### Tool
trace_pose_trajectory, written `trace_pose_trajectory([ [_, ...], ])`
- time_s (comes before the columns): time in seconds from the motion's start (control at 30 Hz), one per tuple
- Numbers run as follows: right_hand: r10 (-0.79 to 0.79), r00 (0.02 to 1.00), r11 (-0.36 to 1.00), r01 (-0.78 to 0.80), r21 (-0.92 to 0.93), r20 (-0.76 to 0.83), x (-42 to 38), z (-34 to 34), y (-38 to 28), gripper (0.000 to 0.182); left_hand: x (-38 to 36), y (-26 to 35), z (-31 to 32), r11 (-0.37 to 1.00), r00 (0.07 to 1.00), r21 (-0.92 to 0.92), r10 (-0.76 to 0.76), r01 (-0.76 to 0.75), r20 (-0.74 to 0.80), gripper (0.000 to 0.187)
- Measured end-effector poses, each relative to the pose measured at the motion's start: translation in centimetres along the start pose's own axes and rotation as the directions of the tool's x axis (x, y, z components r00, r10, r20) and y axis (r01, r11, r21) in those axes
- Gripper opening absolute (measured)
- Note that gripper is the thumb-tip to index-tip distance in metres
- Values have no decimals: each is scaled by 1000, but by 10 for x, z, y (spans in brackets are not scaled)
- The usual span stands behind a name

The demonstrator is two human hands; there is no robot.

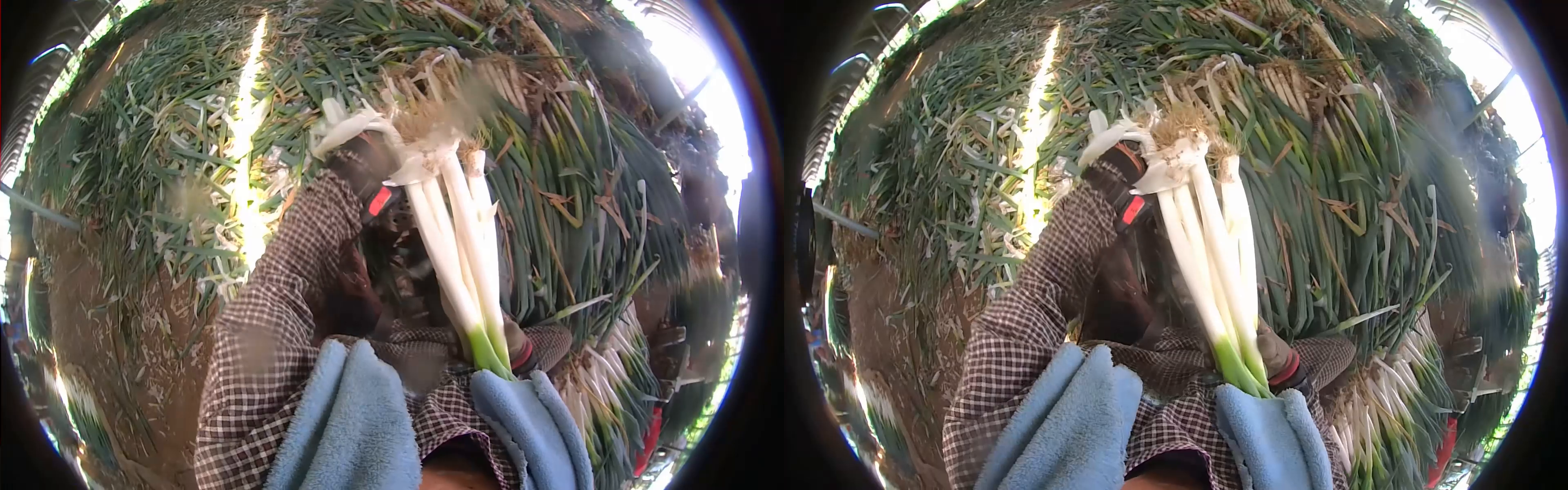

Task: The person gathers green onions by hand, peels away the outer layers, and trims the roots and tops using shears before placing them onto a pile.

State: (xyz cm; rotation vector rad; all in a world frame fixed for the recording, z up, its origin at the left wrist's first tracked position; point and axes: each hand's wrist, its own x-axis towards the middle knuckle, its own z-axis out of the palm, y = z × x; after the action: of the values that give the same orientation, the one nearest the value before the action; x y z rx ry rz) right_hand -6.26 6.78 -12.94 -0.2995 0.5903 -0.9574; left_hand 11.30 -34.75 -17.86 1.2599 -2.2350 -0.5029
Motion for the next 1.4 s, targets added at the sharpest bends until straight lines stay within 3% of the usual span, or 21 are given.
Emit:
trace_pose_trajectory([
  [0.2, 15, 1000, 999, -15, 49, -10, -13, -6, 0, 65, 96, -78, -90, 889, 982, 418, 150, -186, 117, 46],
  [0.3, -8, 1000, 997, 8, 82, 0, -12, -7, 2, 66, 120, -108, -205, 899, 949, 388, 84, -204, 305, 47],
  [0.37, -32, 999, 994, 33, 109, -6, -9, -8, 2, 67, 112, -107, -254, 942, 772, 62, 232, -330, 592, 47],
  [0.43, -55, 999, 992, 55, 114, -3, -4, -8, -1, 67, 91, -103, -256, 831, 447, -288, 511, -476, 734, 47],
  [0.47, -64, 998, 990, 64, 122, 2, -3, -7, 2, 68, 94, -131, -231, 641, 366, -11, 451, -767, 814, 36],
  [0.53, -80, 997, 988, 78, 131, 13, -1, -7, 2, 68, 40, -55, -173, 948, 741, 113, 155, -297, 653, 45],
  [0.57, -87, 996, 987, 83, 138, 20, 1, -6, 3, 69, 8, -9, -142, 997, 841, -13, 71, -76, 537, 51],
  [0.6, -94, 995, 986, 90, 143, 24, 3, -6, 3, 69, -17, 36, -121, 982, 877, -151, 171, -114, 449, 57],
  [0.67, -101, 995, 984, 96, 153, 25, 10, -7, 3, 70, -48, 97, -101, 863, 868, -264, 477, -432, 139, 60],
  [0.77, -129, 992, 981, 126, 150, 10, 12, -8, 8, 71, -58, 107, -61, 758, 753, 12, 647, -652, 120, 56],
  [0.93, -161, 984, 980, 169, 107, -81, 2, -11, 25, 79, -11, 111, -69, 789, 799, 234, 460, -568, 386, 35],
  [0.97, -159, 986, 981, 164, 106, -55, 0, -11, 26, 81, 18, 63, -50, 676, 709, 219, 655, -704, 260, 27],
  [1.0, -156, 987, 982, 158, 105, -29, -2, -11, 26, 82, 70, 7, -43, 733, 766, 245, 639, -635, 71, 29],
  [1.03, -164, 986, 982, 164, 98, -9, -3, -15, 24, 82, 94, -18, -78, 841, 887, 307, 462, -446, 24, 31],
  [1.07, -174, 985, 981, 173, 90, 1, -7, -16, 24, 82, 145, -111, -101, 638, 877, 660, 476, -397, 66, 35],
  [1.1, -185, 983, 979, 183, 90, 6, -11, -17, 25, 82, 144, -96, -117, 759, 997, 649, 3, -53, 78, 52],
  [1.13, -190, 982, 978, 189, 87, 4, -15, -19, 24, 82, 123, -52, -148, 701, 874, 644, -475, 307, 99, 72],
  [1.2, -209, 978, 974, 208, 88, -3, -19, -20, 28, 83, 55, 52, -167, 570, 816, 821, -476, 2, 328, 101],
  [1.27, -220, 976, 972, 219, 87, -5, -19, -23, 29, 83, 23, 53, -136, 942, 856, 273, 30, -197, 516, 116],
  [1.33, -236, 972, 968, 235, 91, -1, -21, -25, 31, 83, -18, 83, -103, 887, 786, 127, 318, -444, 530, 123],
  [1.4, -253, 967, 963, 252, 97, -4, -21, -29, 35, 83, -41, 105, -66, 982, 850, -19, 170, -185, 499, 91],
])
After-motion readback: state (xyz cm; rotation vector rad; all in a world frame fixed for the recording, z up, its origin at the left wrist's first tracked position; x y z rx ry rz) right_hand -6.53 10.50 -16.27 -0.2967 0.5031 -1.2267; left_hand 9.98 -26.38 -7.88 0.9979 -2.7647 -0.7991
